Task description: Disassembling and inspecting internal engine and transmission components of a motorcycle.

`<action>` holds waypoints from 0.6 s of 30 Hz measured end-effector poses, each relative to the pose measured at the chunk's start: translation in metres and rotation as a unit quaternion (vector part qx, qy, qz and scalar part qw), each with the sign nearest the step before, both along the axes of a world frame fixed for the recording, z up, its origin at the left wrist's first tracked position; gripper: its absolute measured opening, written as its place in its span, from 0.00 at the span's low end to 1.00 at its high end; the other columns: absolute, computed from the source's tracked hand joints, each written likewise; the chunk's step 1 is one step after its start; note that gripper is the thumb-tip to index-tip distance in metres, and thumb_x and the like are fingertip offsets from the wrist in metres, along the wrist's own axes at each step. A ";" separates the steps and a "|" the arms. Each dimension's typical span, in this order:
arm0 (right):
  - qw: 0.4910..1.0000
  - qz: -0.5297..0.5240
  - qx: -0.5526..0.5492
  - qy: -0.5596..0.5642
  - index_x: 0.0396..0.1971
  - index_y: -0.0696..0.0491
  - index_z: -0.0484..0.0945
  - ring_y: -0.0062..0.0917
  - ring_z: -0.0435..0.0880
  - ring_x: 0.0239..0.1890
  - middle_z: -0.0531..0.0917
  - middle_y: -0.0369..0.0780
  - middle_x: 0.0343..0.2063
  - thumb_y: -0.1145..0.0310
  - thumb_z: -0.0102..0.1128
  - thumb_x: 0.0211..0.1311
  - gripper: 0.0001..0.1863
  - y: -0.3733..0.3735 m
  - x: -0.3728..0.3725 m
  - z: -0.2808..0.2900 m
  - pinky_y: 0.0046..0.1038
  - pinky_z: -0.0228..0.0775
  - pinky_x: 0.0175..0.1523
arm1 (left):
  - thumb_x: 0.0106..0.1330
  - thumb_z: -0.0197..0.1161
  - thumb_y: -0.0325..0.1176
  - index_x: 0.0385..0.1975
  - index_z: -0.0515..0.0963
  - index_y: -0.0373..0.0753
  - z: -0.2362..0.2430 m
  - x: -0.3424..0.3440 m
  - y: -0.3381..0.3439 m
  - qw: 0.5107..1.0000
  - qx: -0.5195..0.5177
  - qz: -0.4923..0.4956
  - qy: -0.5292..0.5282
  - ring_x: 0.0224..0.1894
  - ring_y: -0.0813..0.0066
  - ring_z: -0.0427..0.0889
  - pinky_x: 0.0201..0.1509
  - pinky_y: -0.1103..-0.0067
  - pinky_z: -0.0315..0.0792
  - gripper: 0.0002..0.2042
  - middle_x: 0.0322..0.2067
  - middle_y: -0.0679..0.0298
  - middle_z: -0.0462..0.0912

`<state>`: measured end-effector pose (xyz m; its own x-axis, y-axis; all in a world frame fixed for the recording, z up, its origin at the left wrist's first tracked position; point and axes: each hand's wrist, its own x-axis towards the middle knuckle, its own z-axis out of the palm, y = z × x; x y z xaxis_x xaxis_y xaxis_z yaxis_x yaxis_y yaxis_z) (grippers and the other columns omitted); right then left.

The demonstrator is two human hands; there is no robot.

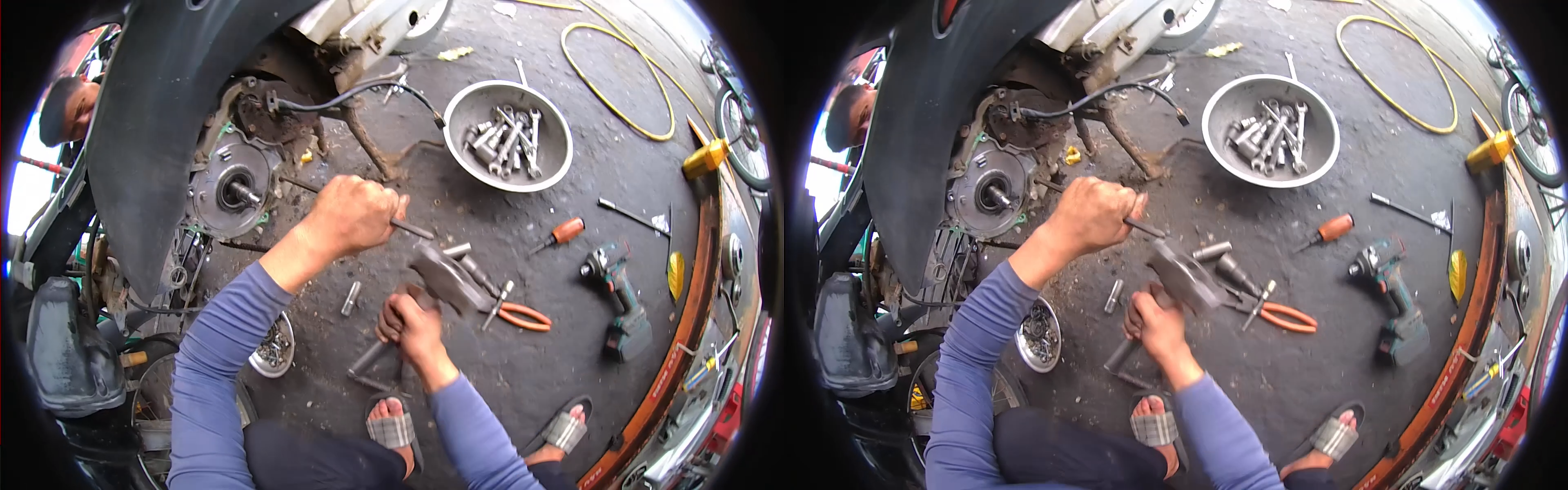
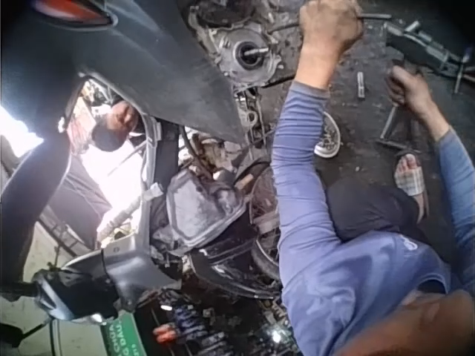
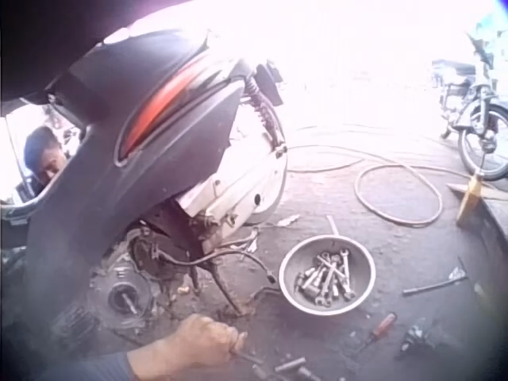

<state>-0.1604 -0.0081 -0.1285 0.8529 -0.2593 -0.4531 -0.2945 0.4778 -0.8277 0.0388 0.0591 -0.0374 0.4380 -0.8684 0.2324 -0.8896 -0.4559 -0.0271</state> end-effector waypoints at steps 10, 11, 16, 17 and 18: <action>0.957 -0.076 0.244 0.135 0.18 0.51 0.64 0.17 0.58 0.08 0.62 0.32 0.10 0.73 0.50 0.59 0.10 -0.006 -0.048 -0.034 0.25 0.53 0.13 | 0.62 0.60 0.35 0.12 0.71 0.41 0.000 -0.005 0.001 1.000 -0.025 -0.019 0.001 0.16 0.59 0.79 0.20 0.68 0.72 0.16 0.12 0.59 0.76; 0.954 -0.100 0.255 0.125 0.18 0.51 0.64 0.17 0.60 0.08 0.63 0.32 0.10 0.74 0.50 0.60 0.11 -0.009 -0.049 -0.030 0.25 0.53 0.13 | 0.62 0.59 0.35 0.12 0.71 0.41 -0.001 -0.003 0.003 1.000 -0.022 -0.008 0.000 0.16 0.58 0.79 0.20 0.68 0.72 0.16 0.12 0.58 0.76; 0.953 -0.118 0.278 0.016 0.19 0.47 0.59 0.15 0.54 0.08 0.58 0.31 0.10 0.71 0.46 0.59 0.11 -0.018 -0.032 0.001 0.24 0.54 0.14 | 0.63 0.58 0.36 0.12 0.72 0.41 -0.004 0.002 0.006 1.000 -0.022 0.015 0.010 0.17 0.57 0.79 0.21 0.66 0.72 0.16 0.12 0.57 0.75; 0.953 -0.118 0.279 0.016 0.19 0.47 0.59 0.15 0.54 0.08 0.58 0.31 0.10 0.71 0.46 0.59 0.11 -0.018 -0.028 0.009 0.24 0.54 0.14 | 0.64 0.58 0.36 0.12 0.72 0.41 -0.003 0.002 0.007 1.000 -0.015 0.013 0.007 0.17 0.57 0.79 0.22 0.66 0.72 0.16 0.12 0.57 0.75; 0.948 -0.132 0.290 -0.022 0.19 0.48 0.58 0.16 0.55 0.08 0.59 0.31 0.10 0.72 0.46 0.59 0.11 -0.018 -0.023 0.018 0.24 0.54 0.14 | 0.64 0.58 0.36 0.12 0.72 0.40 -0.003 0.002 0.007 1.000 -0.009 0.011 0.005 0.17 0.57 0.79 0.22 0.66 0.72 0.17 0.12 0.57 0.75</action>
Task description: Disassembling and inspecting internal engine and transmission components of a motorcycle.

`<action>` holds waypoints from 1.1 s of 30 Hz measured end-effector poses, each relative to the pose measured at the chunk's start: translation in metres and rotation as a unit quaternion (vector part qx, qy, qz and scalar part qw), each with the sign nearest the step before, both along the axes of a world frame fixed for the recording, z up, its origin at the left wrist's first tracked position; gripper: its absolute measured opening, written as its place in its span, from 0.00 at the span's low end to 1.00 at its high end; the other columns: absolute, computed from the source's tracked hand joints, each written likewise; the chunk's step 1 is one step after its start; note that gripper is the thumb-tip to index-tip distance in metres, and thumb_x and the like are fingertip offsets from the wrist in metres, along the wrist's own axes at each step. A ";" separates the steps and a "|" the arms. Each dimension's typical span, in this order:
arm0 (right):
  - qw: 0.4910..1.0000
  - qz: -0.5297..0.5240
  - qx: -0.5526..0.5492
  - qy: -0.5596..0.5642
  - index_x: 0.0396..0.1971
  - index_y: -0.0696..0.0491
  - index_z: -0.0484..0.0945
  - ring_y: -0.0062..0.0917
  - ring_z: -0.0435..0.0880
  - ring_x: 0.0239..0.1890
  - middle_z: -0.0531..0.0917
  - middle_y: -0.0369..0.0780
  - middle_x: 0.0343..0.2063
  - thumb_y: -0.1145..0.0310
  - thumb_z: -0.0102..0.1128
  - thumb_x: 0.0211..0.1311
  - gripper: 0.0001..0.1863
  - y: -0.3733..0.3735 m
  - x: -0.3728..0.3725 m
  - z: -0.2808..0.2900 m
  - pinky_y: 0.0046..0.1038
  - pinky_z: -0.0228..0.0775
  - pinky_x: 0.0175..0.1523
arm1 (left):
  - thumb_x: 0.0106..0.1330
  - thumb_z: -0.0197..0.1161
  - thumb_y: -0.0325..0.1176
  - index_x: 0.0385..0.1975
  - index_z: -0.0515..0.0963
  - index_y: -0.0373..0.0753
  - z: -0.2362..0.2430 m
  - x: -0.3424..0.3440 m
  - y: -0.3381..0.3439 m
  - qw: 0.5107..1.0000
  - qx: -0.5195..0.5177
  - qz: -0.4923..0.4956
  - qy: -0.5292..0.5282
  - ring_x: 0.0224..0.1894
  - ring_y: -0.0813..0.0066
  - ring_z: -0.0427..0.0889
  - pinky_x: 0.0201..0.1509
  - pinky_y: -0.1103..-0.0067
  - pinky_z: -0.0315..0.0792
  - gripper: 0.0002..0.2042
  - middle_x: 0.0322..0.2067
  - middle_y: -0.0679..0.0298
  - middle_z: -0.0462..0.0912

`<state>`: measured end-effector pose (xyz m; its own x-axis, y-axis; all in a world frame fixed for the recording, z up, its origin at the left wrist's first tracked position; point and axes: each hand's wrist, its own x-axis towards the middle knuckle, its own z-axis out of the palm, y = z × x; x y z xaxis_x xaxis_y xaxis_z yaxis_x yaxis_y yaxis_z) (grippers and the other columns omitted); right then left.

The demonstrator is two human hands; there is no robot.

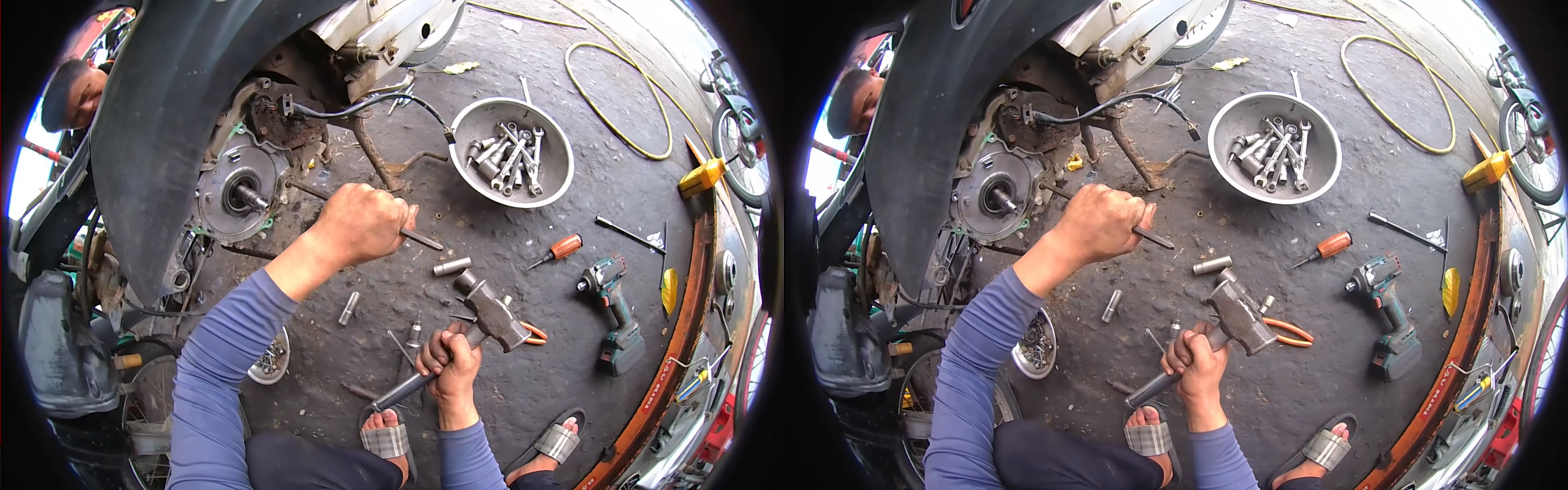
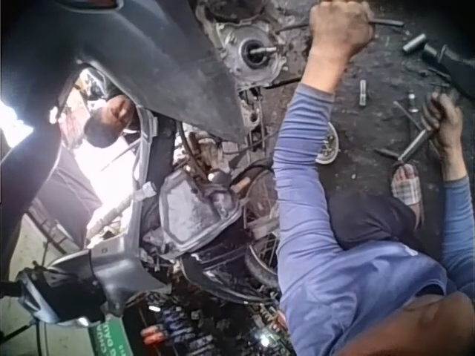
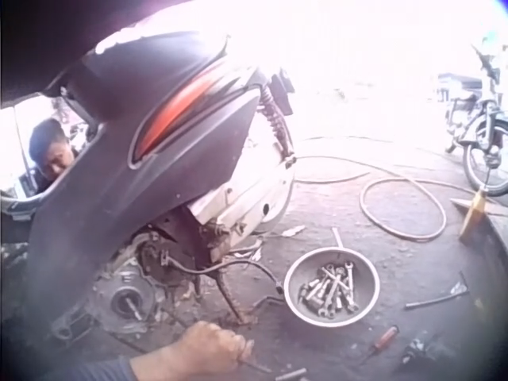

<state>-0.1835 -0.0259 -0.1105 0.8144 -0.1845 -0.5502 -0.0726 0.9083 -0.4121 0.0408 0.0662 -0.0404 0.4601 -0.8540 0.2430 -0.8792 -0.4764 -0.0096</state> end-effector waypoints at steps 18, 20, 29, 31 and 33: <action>0.891 -0.352 -0.081 -0.273 0.22 0.48 0.58 0.10 0.54 0.08 0.56 0.28 0.09 0.68 0.42 0.63 0.10 -0.099 -0.008 0.062 0.19 0.58 0.13 | 0.65 0.57 0.36 0.12 0.71 0.40 0.010 0.001 -0.002 1.000 -0.018 0.011 0.010 0.17 0.57 0.78 0.23 0.66 0.72 0.17 0.12 0.57 0.75; 0.925 -0.292 -0.060 -0.235 0.22 0.49 0.61 0.13 0.55 0.08 0.57 0.28 0.09 0.68 0.44 0.64 0.10 -0.055 0.010 0.055 0.24 0.56 0.14 | 0.65 0.58 0.36 0.12 0.71 0.40 0.002 0.000 -0.004 1.000 -0.020 0.006 0.004 0.17 0.56 0.78 0.23 0.66 0.72 0.17 0.12 0.57 0.75; 0.970 0.122 -0.010 0.209 0.17 0.50 0.63 0.17 0.57 0.07 0.60 0.31 0.09 0.71 0.50 0.61 0.13 0.040 -0.057 -0.065 0.25 0.52 0.13 | 0.62 0.60 0.35 0.11 0.71 0.41 0.007 -0.021 -0.015 0.998 -0.038 -0.050 0.029 0.15 0.61 0.78 0.20 0.69 0.72 0.16 0.11 0.58 0.75; 0.972 0.115 0.002 0.202 0.18 0.49 0.63 0.17 0.57 0.07 0.60 0.31 0.09 0.70 0.50 0.61 0.12 0.039 -0.065 -0.072 0.25 0.52 0.13 | 0.62 0.60 0.35 0.12 0.70 0.41 0.008 -0.014 -0.008 0.999 -0.049 -0.016 0.010 0.15 0.60 0.78 0.20 0.69 0.72 0.16 0.11 0.58 0.75; 0.981 0.073 0.028 0.179 0.17 0.50 0.62 0.17 0.58 0.08 0.61 0.32 0.09 0.74 0.50 0.59 0.12 0.036 -0.061 -0.061 0.25 0.52 0.13 | 0.64 0.58 0.36 0.12 0.75 0.42 0.011 -0.007 0.000 0.999 -0.036 0.004 0.025 0.16 0.59 0.80 0.22 0.68 0.75 0.16 0.11 0.57 0.76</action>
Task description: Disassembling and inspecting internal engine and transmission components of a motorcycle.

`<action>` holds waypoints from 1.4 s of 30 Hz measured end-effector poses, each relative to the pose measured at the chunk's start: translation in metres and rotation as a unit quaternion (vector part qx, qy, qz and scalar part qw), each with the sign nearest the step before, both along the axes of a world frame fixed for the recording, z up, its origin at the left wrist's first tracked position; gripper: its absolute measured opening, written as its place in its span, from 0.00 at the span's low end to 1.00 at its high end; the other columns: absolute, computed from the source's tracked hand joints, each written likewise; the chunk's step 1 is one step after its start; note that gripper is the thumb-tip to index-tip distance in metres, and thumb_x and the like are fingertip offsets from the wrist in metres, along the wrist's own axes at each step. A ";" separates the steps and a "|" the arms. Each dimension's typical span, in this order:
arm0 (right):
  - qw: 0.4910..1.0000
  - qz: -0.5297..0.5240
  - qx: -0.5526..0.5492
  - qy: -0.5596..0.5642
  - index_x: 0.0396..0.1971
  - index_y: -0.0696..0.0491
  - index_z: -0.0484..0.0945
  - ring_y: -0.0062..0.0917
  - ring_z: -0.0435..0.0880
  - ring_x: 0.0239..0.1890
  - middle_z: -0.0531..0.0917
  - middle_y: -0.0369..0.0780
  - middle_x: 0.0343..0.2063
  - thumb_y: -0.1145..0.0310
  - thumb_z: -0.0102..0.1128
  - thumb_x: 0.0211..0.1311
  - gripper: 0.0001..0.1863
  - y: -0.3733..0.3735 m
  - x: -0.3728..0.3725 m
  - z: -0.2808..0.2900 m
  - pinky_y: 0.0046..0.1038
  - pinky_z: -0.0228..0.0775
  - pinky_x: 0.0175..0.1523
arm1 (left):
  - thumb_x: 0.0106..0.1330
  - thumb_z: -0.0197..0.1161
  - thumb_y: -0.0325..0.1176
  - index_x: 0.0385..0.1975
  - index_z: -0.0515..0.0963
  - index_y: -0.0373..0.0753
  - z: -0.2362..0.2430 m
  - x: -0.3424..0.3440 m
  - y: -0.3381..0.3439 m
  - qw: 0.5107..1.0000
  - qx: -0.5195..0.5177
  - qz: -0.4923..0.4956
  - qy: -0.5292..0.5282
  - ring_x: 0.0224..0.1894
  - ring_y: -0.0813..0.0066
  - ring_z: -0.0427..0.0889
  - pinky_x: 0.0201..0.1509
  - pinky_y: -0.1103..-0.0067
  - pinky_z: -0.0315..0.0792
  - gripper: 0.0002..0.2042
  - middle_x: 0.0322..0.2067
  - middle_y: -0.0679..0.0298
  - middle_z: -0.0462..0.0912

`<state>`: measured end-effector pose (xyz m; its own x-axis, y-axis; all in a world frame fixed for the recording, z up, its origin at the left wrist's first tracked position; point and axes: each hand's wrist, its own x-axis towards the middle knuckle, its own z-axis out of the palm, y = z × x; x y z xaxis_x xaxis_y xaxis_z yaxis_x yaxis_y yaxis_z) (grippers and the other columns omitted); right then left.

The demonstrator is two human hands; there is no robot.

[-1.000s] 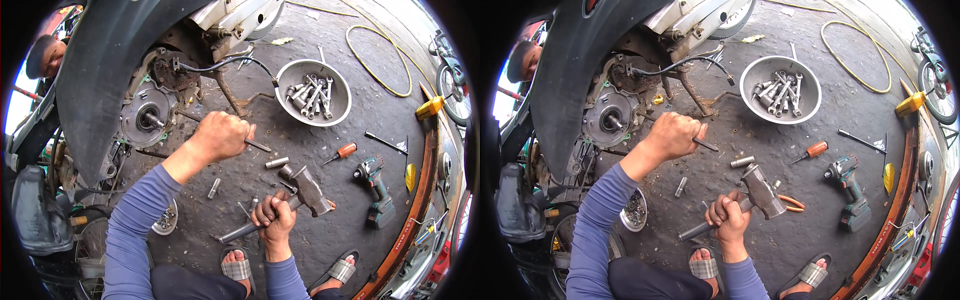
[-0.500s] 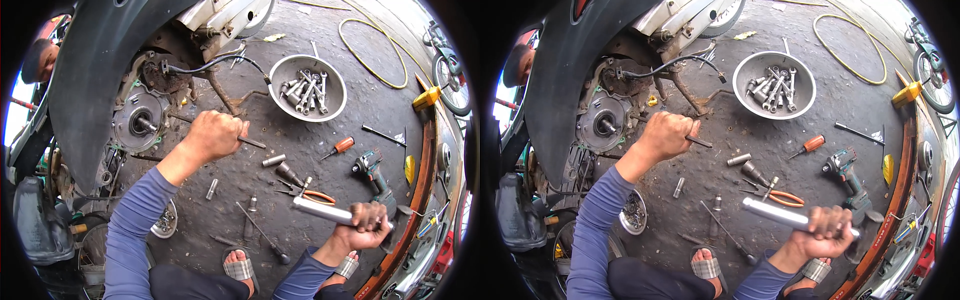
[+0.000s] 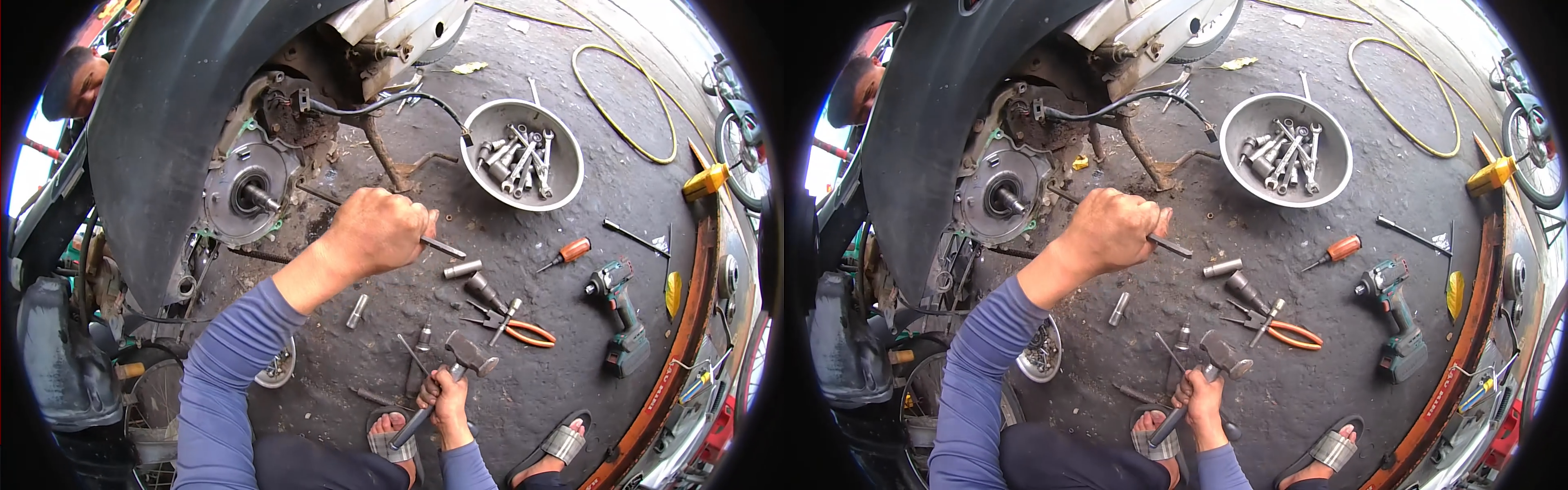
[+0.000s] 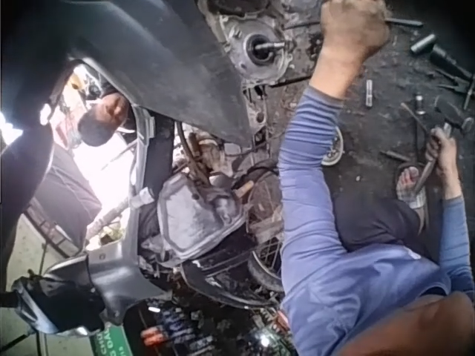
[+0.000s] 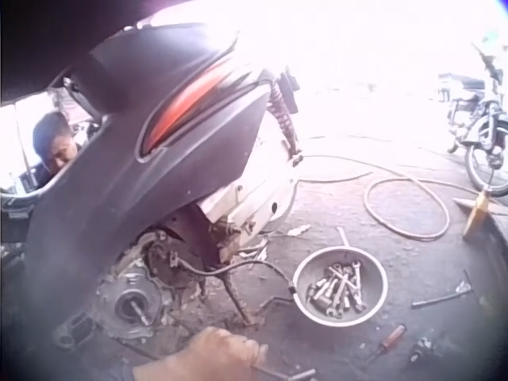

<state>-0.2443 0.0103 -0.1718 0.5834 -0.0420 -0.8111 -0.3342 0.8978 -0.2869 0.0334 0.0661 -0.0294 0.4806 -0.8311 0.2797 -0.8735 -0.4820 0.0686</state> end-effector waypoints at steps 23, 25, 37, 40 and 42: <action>0.923 -0.162 -0.071 -0.342 0.19 0.47 0.58 0.14 0.55 0.06 0.58 0.29 0.08 0.70 0.45 0.62 0.12 -0.048 0.096 0.097 0.22 0.57 0.14 | 0.65 0.57 0.36 0.13 0.72 0.40 -0.007 0.014 0.012 1.000 0.018 -0.008 -0.011 0.17 0.56 0.78 0.22 0.66 0.72 0.17 0.12 0.57 0.75; 0.878 -0.285 -0.076 -0.377 0.19 0.45 0.57 0.11 0.54 0.06 0.57 0.26 0.07 0.67 0.42 0.63 0.12 -0.050 0.093 0.094 0.20 0.59 0.13 | 0.65 0.57 0.36 0.13 0.72 0.40 -0.009 0.012 0.015 0.999 0.039 0.002 -0.008 0.17 0.56 0.78 0.22 0.66 0.71 0.17 0.12 0.57 0.75; 0.960 -0.040 -0.049 -0.272 0.18 0.49 0.58 0.17 0.56 0.07 0.59 0.32 0.08 0.74 0.51 0.60 0.14 -0.016 0.112 0.088 0.24 0.53 0.15 | 0.64 0.59 0.35 0.13 0.72 0.40 -0.008 0.015 0.017 0.999 0.021 -0.023 -0.018 0.17 0.57 0.78 0.21 0.66 0.71 0.16 0.12 0.57 0.75; 0.960 0.002 -0.058 -0.274 0.18 0.49 0.57 0.17 0.56 0.07 0.59 0.32 0.08 0.73 0.50 0.60 0.14 -0.011 0.114 0.090 0.25 0.53 0.15 | 0.64 0.59 0.35 0.13 0.71 0.40 -0.009 0.020 0.024 0.999 0.022 0.003 -0.023 0.17 0.57 0.78 0.21 0.66 0.71 0.16 0.12 0.57 0.75; 0.946 -0.077 -0.018 -0.314 0.17 0.49 0.57 0.17 0.57 0.07 0.59 0.32 0.08 0.74 0.49 0.61 0.15 -0.006 0.115 0.091 0.25 0.53 0.15 | 0.64 0.59 0.35 0.12 0.71 0.40 -0.009 0.020 0.026 0.999 0.030 0.012 -0.018 0.17 0.57 0.78 0.22 0.66 0.71 0.17 0.12 0.57 0.74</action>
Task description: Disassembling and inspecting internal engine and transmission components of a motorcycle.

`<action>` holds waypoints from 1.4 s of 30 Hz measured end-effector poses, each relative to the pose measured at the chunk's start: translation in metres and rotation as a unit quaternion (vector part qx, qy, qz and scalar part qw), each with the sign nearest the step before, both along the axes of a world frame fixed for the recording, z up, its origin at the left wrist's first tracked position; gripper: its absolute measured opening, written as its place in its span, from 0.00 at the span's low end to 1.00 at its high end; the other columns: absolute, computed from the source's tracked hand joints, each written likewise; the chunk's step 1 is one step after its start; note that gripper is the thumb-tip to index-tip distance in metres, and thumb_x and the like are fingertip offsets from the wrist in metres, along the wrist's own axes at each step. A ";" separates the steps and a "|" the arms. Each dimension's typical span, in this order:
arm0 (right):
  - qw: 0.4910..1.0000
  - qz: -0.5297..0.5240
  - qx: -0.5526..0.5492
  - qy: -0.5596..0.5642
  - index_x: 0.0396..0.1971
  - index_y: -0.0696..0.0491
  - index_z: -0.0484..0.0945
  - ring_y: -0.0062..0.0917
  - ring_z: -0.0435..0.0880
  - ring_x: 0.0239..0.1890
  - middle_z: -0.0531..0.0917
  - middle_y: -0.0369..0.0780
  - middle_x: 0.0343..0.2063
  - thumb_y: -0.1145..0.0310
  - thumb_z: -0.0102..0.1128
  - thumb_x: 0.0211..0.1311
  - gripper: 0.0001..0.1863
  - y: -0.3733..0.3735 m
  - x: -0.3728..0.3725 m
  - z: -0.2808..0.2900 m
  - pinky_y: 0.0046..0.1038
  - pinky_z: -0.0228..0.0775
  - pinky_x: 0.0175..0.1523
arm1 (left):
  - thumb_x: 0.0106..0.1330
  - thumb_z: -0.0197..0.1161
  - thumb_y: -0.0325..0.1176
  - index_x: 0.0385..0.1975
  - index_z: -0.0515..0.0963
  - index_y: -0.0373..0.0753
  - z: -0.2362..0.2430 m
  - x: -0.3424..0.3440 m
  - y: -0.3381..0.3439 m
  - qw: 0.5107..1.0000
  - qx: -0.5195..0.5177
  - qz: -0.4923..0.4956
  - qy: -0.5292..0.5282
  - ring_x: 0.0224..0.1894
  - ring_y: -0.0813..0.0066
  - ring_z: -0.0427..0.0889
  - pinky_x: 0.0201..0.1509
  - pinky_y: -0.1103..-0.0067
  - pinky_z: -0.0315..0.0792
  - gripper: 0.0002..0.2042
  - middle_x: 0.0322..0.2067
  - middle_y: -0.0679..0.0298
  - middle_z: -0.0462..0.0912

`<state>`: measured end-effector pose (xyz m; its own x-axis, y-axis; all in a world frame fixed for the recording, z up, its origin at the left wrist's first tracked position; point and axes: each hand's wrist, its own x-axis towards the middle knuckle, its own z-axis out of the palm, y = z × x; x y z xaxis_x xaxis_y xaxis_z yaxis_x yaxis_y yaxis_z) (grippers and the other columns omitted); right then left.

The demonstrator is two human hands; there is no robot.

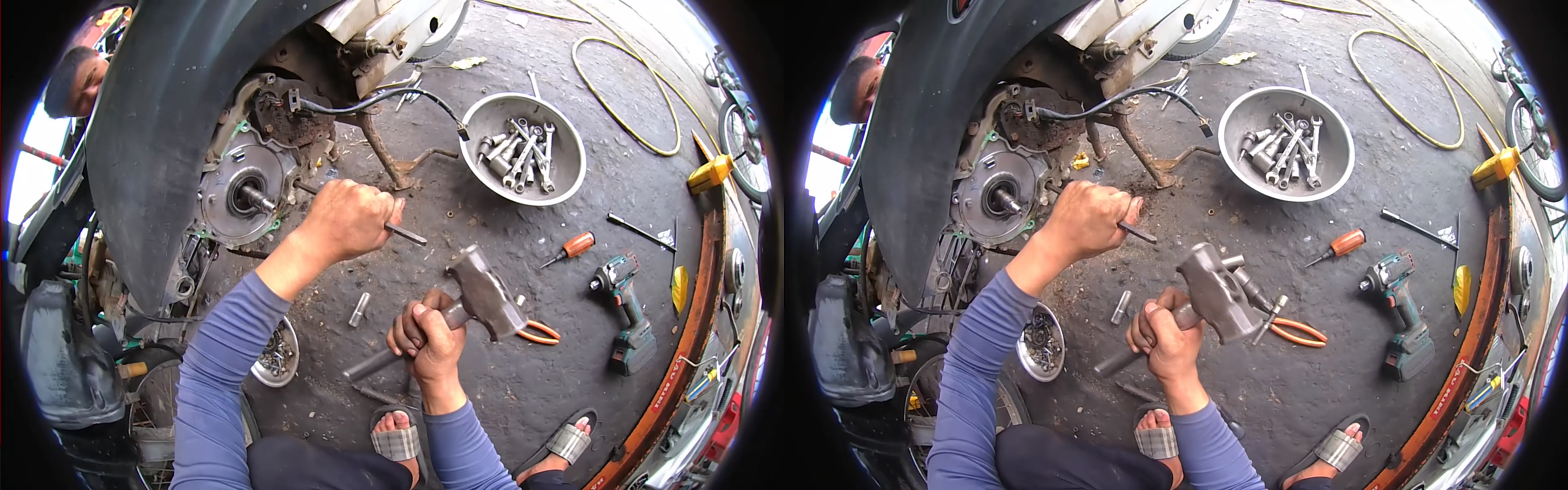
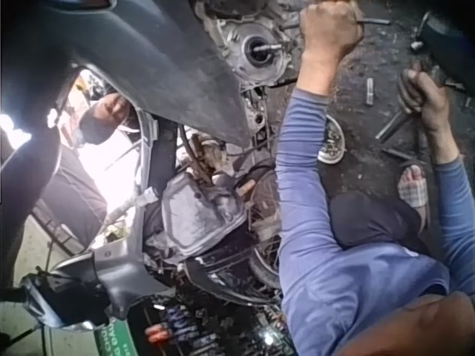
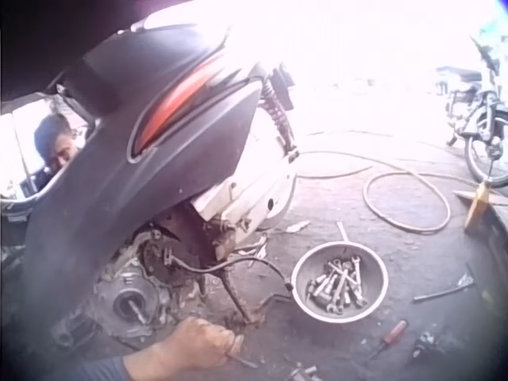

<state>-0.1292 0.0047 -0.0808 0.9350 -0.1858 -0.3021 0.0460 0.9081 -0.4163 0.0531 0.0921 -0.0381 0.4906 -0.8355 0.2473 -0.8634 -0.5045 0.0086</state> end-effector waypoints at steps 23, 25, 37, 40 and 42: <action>0.999 0.044 -0.028 0.008 0.20 0.51 0.58 0.18 0.59 0.09 0.62 0.33 0.09 0.78 0.47 0.63 0.13 0.004 0.017 -0.004 0.25 0.57 0.15 | 0.64 0.58 0.34 0.14 0.71 0.38 0.003 0.005 0.004 0.999 -0.041 0.004 -0.003 0.18 0.56 0.76 0.22 0.66 0.70 0.15 0.13 0.57 0.73; 0.999 0.026 -0.036 0.005 0.18 0.50 0.58 0.18 0.57 0.07 0.60 0.33 0.08 0.78 0.48 0.60 0.14 0.006 0.018 -0.001 0.25 0.53 0.14 | 0.64 0.58 0.34 0.14 0.70 0.38 0.004 0.005 0.006 0.999 -0.036 0.015 -0.005 0.18 0.56 0.76 0.22 0.66 0.70 0.15 0.13 0.57 0.73; 0.999 -0.004 -0.044 0.007 0.19 0.48 0.57 0.17 0.55 0.08 0.59 0.32 0.08 0.73 0.46 0.59 0.11 -0.003 0.013 -0.002 0.26 0.54 0.16 | 0.62 0.60 0.33 0.13 0.70 0.39 -0.003 0.001 0.007 0.999 -0.040 0.006 -0.023 0.18 0.57 0.76 0.23 0.67 0.70 0.15 0.13 0.58 0.73; 1.000 -0.017 0.011 0.005 0.19 0.50 0.58 0.18 0.57 0.07 0.59 0.33 0.08 0.77 0.46 0.59 0.12 -0.003 0.011 -0.003 0.26 0.56 0.15 | 0.62 0.61 0.33 0.13 0.70 0.39 0.000 0.002 0.007 0.999 -0.036 0.004 -0.020 0.18 0.58 0.77 0.23 0.68 0.71 0.15 0.13 0.58 0.73; 1.000 -0.014 0.012 0.013 0.19 0.50 0.58 0.18 0.57 0.07 0.59 0.33 0.08 0.77 0.46 0.59 0.12 -0.006 0.008 -0.005 0.26 0.56 0.15 | 0.62 0.60 0.33 0.13 0.70 0.39 0.000 0.000 0.007 0.999 -0.028 -0.001 -0.019 0.18 0.59 0.77 0.23 0.68 0.71 0.15 0.13 0.59 0.73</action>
<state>-0.1212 -0.0012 -0.0854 0.9213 -0.2036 -0.3313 0.0603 0.9164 -0.3956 0.0535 0.0995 -0.0381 0.4782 -0.8213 0.3111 -0.8649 -0.5019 0.0042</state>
